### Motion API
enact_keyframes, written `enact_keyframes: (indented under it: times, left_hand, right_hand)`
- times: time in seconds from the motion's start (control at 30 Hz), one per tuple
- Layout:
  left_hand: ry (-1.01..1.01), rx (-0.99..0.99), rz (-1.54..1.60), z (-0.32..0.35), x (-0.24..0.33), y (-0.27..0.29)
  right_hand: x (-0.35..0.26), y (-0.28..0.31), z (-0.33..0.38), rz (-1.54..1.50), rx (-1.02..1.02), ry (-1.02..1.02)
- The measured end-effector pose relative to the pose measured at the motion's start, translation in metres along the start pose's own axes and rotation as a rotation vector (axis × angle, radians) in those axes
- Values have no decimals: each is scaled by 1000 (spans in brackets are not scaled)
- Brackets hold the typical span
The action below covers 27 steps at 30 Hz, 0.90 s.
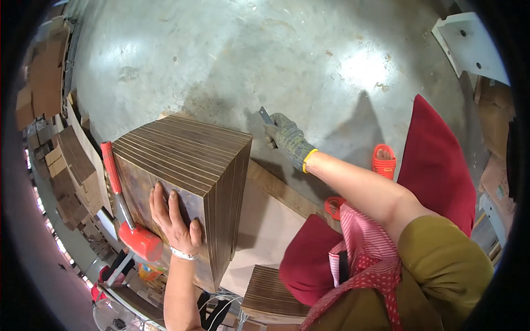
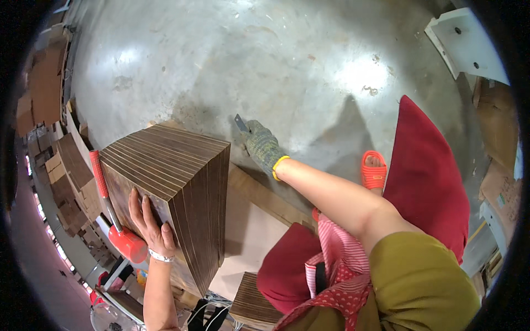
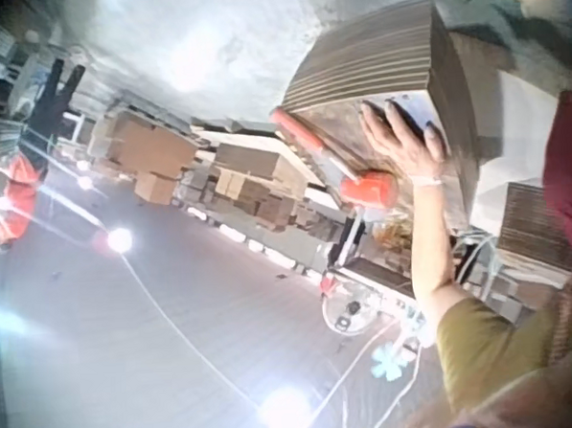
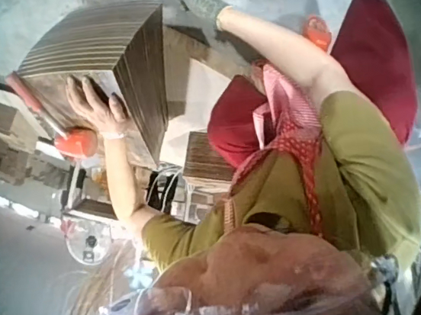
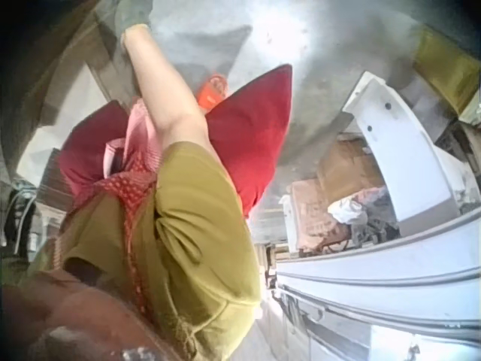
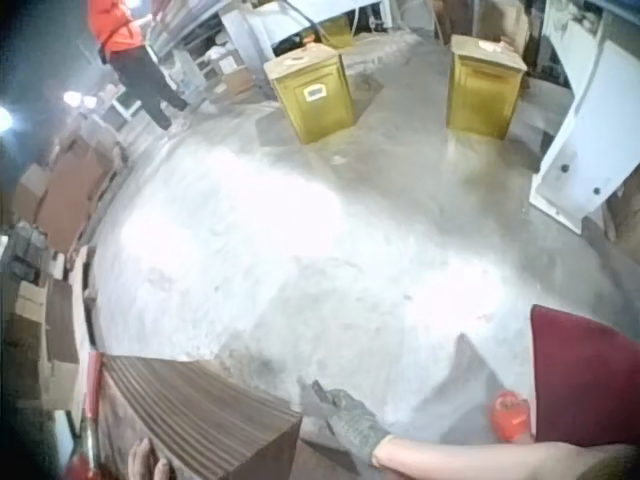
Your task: The person taps a wooden box with a mallet, uses a scraper on its edges, and then wipes down wooden components with a cloth and liquid from a bottle.
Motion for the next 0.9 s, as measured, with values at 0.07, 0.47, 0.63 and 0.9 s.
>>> enact_keyframes:
  times: [0.07,0.47,0.63,0.9]
  left_hand:
    - [23,2,33,-1,-1,-1]
    - [-175,-570,-605,-123,126,-73]
    - [-42,-896,-864,-114,81,-136]
    - [-141,-616,-874,-95,86,-143]
  right_hand:
    - [1,-10,-9,26,20,16]
    - [56,-44,2,-669,68,-288]
    - [65,-54,-1,-714,156,-315]
    - [81,-61,-18,-437,159,-233]
Point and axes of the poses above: each hand's wrist, its own z-axis away from the middle knuckle, its own y-axis out of the back of the hand, x = y × z, the point moved 9 cm from there along -z, towards the middle knuckle, and after that the axes turned 3 degrees about -z, right-handed, at the moved point
